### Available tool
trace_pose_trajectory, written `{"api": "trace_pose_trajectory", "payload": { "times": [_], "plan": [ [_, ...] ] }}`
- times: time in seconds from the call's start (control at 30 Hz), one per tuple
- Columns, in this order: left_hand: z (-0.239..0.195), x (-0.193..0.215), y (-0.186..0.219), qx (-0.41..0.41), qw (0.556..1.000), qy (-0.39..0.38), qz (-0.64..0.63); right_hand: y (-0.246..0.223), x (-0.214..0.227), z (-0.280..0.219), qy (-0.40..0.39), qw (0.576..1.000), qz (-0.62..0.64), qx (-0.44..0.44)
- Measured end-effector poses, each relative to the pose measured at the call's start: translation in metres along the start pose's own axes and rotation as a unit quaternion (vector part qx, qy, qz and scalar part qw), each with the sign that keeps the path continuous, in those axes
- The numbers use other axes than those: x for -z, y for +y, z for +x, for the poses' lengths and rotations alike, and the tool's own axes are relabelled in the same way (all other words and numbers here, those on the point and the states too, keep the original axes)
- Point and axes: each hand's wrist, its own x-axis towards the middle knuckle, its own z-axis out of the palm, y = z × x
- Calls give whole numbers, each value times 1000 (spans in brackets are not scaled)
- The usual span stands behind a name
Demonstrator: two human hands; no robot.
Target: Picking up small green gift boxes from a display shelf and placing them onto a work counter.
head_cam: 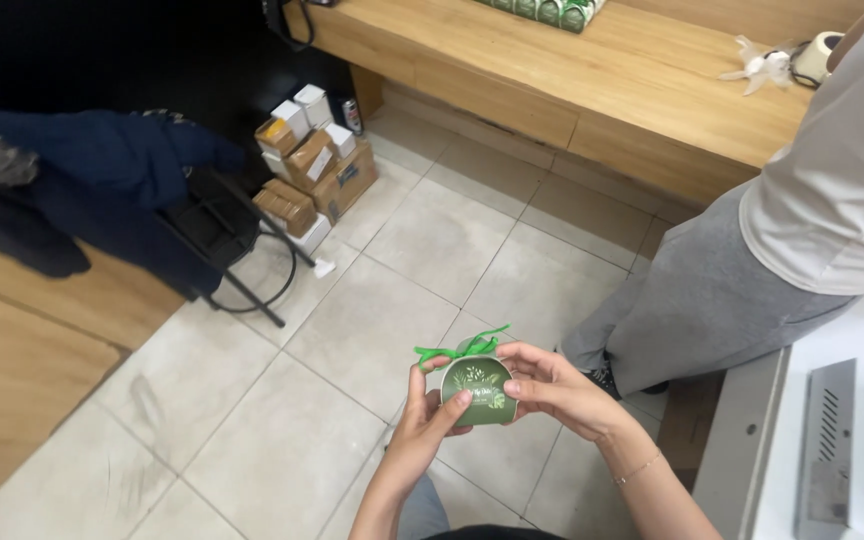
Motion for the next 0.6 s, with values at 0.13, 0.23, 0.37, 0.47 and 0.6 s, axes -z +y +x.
{"api": "trace_pose_trajectory", "payload": {
  "times": [0.13, 0.23, 0.37, 0.47, 0.6],
  "plan": [
    [72, 55, 41, -3, 999, -36, 26, -36, -12, 71, 16, 999, 16, 25],
    [112, 96, 74, 19, 998, -58, 34, -51, -23, 121, 9, 999, 12, 36],
    [165, 141, 107, 3, 988, -129, 81, -66, -27, 179, 39, 998, 33, 28],
    [205, 156, 114, -1, 978, -184, 100, -68, -15, 209, 88, 995, 52, -3],
    [260, 154, 126, 5, 966, -248, 77, -76, 15, 243, 160, 986, 24, -43]
  ]
}}
